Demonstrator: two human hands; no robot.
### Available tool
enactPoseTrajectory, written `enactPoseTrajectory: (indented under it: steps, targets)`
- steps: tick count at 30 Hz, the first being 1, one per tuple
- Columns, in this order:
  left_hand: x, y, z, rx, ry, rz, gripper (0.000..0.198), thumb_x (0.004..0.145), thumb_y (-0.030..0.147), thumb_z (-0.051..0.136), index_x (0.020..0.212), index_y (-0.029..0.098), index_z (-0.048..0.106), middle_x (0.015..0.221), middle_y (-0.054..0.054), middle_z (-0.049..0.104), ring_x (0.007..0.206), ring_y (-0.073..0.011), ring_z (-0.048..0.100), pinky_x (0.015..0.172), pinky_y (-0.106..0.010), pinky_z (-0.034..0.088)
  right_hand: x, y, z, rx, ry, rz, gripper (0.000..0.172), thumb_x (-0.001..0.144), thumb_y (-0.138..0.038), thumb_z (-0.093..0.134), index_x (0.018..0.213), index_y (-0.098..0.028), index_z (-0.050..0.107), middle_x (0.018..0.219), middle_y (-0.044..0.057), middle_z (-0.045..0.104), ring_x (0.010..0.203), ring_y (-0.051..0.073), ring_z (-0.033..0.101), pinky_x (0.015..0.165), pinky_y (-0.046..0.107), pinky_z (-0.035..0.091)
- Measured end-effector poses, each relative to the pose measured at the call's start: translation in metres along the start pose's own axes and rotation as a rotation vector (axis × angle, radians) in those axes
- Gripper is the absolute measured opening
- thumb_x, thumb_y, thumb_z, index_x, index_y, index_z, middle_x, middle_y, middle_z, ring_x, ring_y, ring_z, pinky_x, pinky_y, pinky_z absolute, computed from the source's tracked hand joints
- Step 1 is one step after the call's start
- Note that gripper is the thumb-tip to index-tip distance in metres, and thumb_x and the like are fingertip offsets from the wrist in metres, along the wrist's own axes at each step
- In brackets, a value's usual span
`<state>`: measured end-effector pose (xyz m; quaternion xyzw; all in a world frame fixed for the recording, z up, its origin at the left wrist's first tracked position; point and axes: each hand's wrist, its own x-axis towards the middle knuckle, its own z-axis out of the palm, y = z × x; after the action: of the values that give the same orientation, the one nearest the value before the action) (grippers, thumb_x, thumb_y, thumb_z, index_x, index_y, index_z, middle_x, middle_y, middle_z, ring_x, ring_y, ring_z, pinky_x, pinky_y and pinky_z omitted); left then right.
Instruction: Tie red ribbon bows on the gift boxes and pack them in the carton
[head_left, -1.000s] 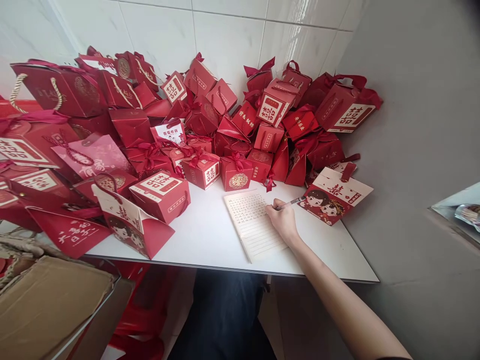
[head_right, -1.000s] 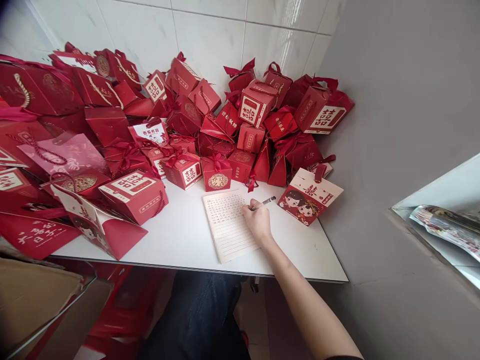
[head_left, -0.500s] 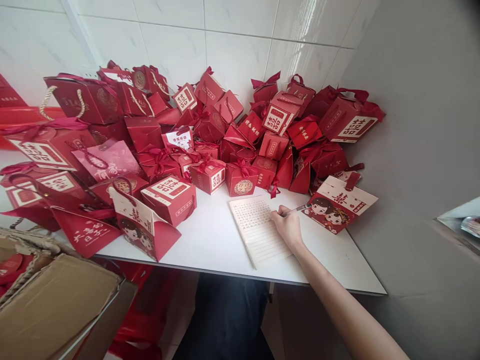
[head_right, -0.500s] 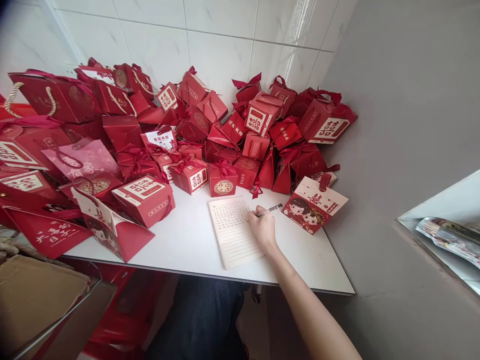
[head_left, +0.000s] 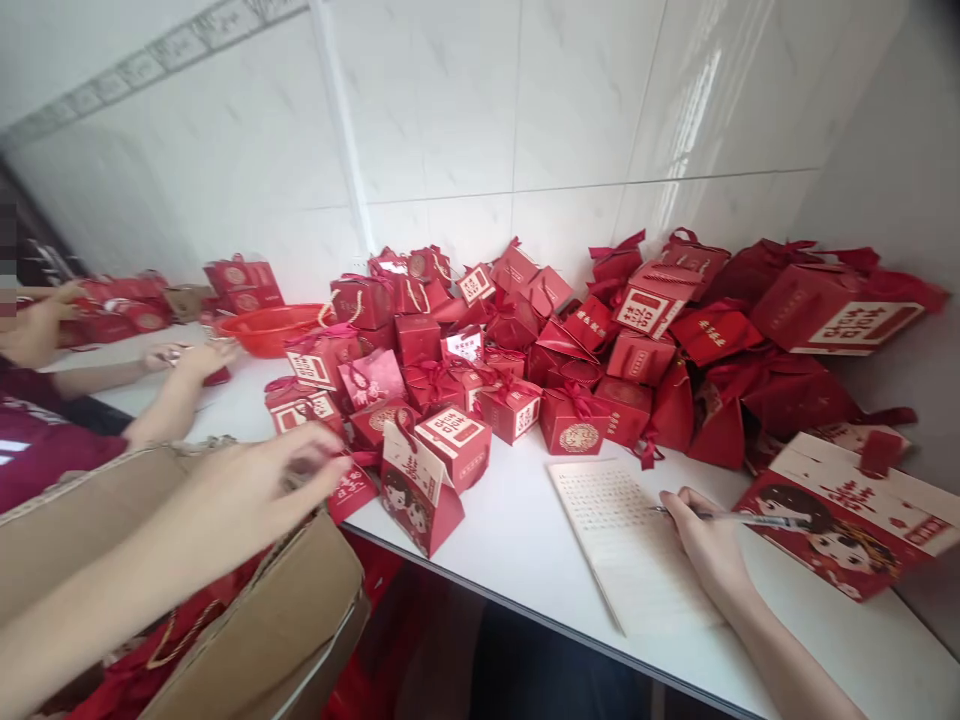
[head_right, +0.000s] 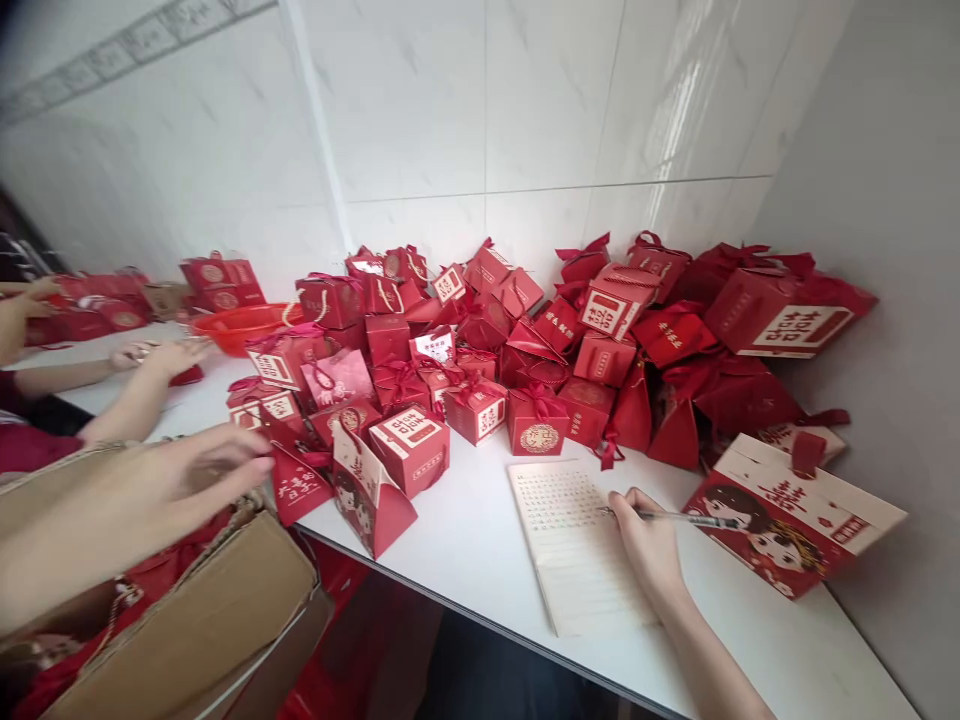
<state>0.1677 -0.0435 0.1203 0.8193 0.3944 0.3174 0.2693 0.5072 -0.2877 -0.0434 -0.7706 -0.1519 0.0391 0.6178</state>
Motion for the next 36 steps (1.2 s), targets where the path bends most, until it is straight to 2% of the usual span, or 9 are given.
enactPoseTrajectory:
  steps: [4,6,12,14,18,21,26,32,36]
  targets:
    - [0.020,0.031,0.041,0.217,-0.104,0.411,0.030,0.066,0.045,0.065,0.083,0.020,0.067,0.093,-0.007,0.064,0.092,-0.0280,0.057,0.093,-0.039,0.040,-0.002,0.001,-0.003,-0.047,-0.016,0.025,0.036,0.060,-0.047,0.054,0.044,-0.023,0.032,0.041,-0.004,0.032,0.041,0.013,0.028,0.043,0.027,0.023]
    - [0.040,0.048,0.069,0.434,-0.192,0.451,0.036,0.071,0.043,0.058,0.089,0.013,0.066,0.099,-0.014,0.062,0.102,-0.0325,0.053,0.096,-0.045,0.036,-0.003,0.000,-0.004,-0.074,-0.018,0.040,0.036,0.060,-0.047,0.053,0.045,-0.022,0.031,0.041,-0.004,0.031,0.042,0.013,0.029,0.045,0.027,0.024]
    - [0.106,0.090,0.116,0.839,-0.928,0.047,0.047,0.059,0.055,0.066,0.079,0.013,0.067,0.091,-0.015,0.065,0.090,-0.0359,0.060,0.080,-0.043,0.046,-0.005,-0.001,-0.003,-0.032,-0.030,0.001,0.036,0.062,-0.047,0.053,0.047,-0.022,0.031,0.042,-0.005,0.031,0.043,0.012,0.028,0.045,0.026,0.024]
    - [0.117,0.094,0.126,0.874,-0.981,-0.024,0.049,0.046,0.050,0.076,0.078,0.013,0.068,0.092,-0.016,0.065,0.090,-0.0390,0.060,0.079,-0.046,0.046,-0.006,-0.002,-0.003,-0.023,-0.032,-0.044,0.036,0.063,-0.047,0.053,0.047,-0.022,0.031,0.042,-0.005,0.032,0.043,0.012,0.028,0.044,0.026,0.024]
    - [0.120,0.087,0.144,0.855,-0.889,-0.049,0.064,0.033,0.038,0.083,0.090,0.013,0.067,0.093,-0.019,0.065,0.090,-0.0429,0.059,0.082,-0.050,0.045,-0.007,-0.006,-0.003,-0.014,-0.043,-0.073,0.036,0.062,-0.047,0.052,0.046,-0.022,0.032,0.042,-0.005,0.031,0.042,0.012,0.027,0.043,0.024,0.023]
    - [0.112,0.078,0.143,0.798,-0.824,0.025,0.087,0.043,0.042,0.079,0.120,0.014,0.053,0.107,-0.020,0.060,0.100,-0.0406,0.056,0.084,-0.046,0.044,-0.008,-0.008,-0.002,-0.008,-0.044,-0.070,0.035,0.061,-0.046,0.051,0.046,-0.022,0.032,0.042,-0.005,0.032,0.043,0.011,0.028,0.043,0.024,0.023]
    - [0.090,0.063,0.116,0.455,-0.426,0.530,0.106,0.058,0.036,0.070,0.143,0.019,0.009,0.124,-0.017,0.037,0.108,-0.0343,0.049,0.080,-0.041,0.048,-0.008,-0.009,0.001,0.009,-0.060,-0.097,0.036,0.061,-0.048,0.051,0.046,-0.022,0.031,0.043,-0.004,0.033,0.044,0.012,0.030,0.044,0.024,0.026]
    - [0.065,0.037,0.083,0.193,0.032,1.050,0.123,0.048,0.039,0.079,0.141,0.025,0.000,0.121,-0.013,0.030,0.107,-0.0300,0.044,0.084,-0.046,0.048,-0.007,-0.008,0.002,0.006,-0.065,-0.099,0.037,0.060,-0.050,0.050,0.047,-0.022,0.029,0.044,-0.004,0.033,0.046,0.013,0.032,0.046,0.024,0.028]
    - [0.048,0.033,0.059,0.088,0.282,1.141,0.120,0.044,0.057,0.078,0.139,0.022,0.014,0.125,-0.015,0.035,0.115,-0.0341,0.039,0.089,-0.049,0.046,-0.010,-0.011,0.000,-0.031,-0.062,-0.073,0.037,0.059,-0.051,0.049,0.047,-0.022,0.029,0.045,-0.003,0.032,0.047,0.014,0.033,0.047,0.025,0.028]
